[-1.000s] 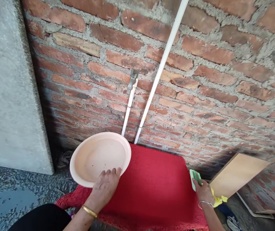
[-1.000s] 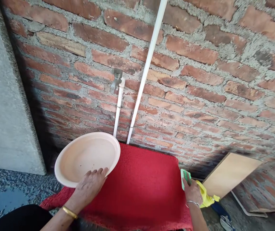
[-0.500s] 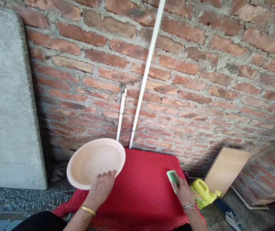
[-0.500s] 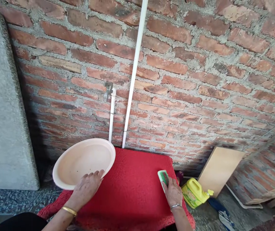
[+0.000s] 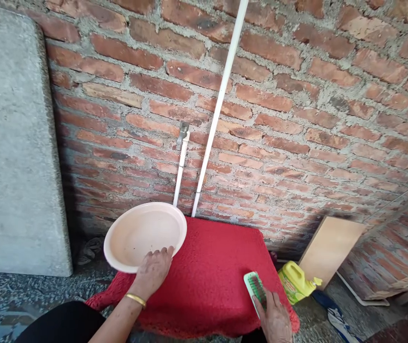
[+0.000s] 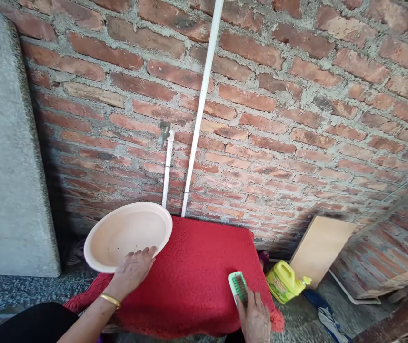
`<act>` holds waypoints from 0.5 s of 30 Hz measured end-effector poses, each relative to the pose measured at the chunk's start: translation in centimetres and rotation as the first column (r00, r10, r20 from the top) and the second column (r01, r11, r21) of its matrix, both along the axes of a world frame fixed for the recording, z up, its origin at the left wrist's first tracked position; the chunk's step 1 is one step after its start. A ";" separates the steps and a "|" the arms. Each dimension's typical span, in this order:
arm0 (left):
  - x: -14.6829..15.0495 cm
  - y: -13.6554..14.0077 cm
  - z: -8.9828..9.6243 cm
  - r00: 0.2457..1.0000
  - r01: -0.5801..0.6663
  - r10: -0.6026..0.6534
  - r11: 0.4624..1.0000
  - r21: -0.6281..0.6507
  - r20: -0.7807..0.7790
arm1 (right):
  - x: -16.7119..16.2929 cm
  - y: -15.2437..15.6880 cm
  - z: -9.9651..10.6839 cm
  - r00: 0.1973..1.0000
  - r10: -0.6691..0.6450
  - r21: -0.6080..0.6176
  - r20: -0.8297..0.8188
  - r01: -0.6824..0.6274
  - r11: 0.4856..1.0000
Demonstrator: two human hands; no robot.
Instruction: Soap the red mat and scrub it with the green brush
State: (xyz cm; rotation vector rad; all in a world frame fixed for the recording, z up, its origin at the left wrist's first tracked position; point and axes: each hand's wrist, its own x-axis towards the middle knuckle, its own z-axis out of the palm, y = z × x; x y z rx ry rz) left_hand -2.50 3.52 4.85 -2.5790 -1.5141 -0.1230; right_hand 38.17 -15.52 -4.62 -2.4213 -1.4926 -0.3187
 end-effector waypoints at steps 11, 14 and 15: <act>0.0 0.4 -0.9 1.000 0.019 -0.019 1.000 -0.006 0.018 | 4.8 -2.5 3.4 0.956 -0.292 -0.165 -0.026 0.284 0.945; 0.3 0.2 -0.3 1.000 0.004 -0.004 1.000 -0.020 0.025 | 5.6 -3.6 3.6 0.934 -0.352 -0.130 -0.068 0.341 0.931; 0.3 0.2 -0.1 1.000 0.000 0.000 1.000 -0.025 0.030 | 5.5 -3.7 3.5 0.937 -0.341 -0.096 -0.072 0.334 0.938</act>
